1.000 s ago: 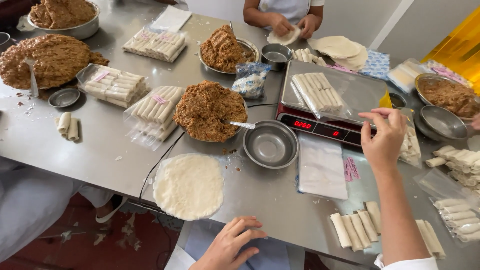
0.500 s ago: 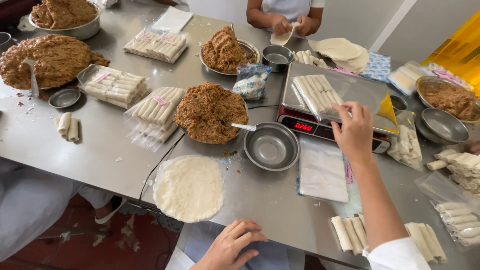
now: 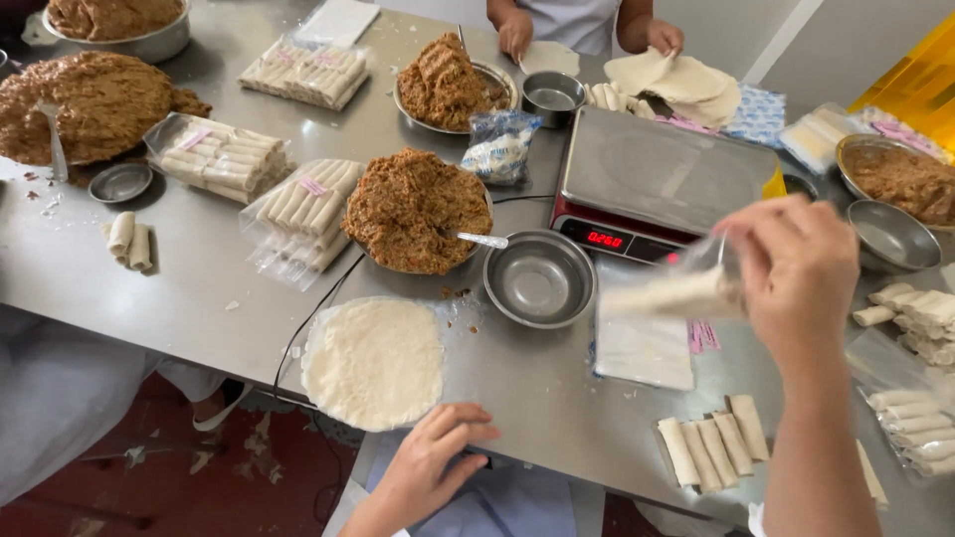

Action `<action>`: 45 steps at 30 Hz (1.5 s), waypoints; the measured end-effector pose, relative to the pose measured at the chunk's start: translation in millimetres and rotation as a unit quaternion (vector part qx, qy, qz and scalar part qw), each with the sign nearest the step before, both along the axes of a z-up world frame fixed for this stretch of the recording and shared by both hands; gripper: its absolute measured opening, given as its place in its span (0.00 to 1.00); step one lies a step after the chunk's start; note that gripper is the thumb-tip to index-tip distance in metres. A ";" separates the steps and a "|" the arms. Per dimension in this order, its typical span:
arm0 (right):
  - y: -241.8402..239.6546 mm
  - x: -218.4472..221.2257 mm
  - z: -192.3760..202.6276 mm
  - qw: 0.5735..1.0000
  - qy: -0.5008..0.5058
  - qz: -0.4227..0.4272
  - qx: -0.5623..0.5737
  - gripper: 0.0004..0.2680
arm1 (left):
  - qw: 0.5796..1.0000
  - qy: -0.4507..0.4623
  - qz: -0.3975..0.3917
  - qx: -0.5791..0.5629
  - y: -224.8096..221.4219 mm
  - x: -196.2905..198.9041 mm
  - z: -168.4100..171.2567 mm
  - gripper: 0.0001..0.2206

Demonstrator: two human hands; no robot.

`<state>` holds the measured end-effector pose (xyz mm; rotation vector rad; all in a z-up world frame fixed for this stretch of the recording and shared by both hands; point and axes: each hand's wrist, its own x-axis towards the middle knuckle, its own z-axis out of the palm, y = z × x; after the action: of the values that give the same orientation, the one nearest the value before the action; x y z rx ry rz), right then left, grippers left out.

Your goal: The person places prepared spring rolls into plastic bags by hand, weighs the bags on a digital scale, and seals them using small pink ties.

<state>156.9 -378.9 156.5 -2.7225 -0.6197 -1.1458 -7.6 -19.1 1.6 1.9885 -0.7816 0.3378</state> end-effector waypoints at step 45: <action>59.9 -207.2 -201.8 0.650 0.449 0.121 0.601 0.17 | 0.991 0.104 0.019 0.087 -46.6 40.4 -38.6 0.28</action>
<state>-50.3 -318.9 -45.3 -1.5323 0.0289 0.0945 32.8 -65.6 -37.0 2.1635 -0.6586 0.0828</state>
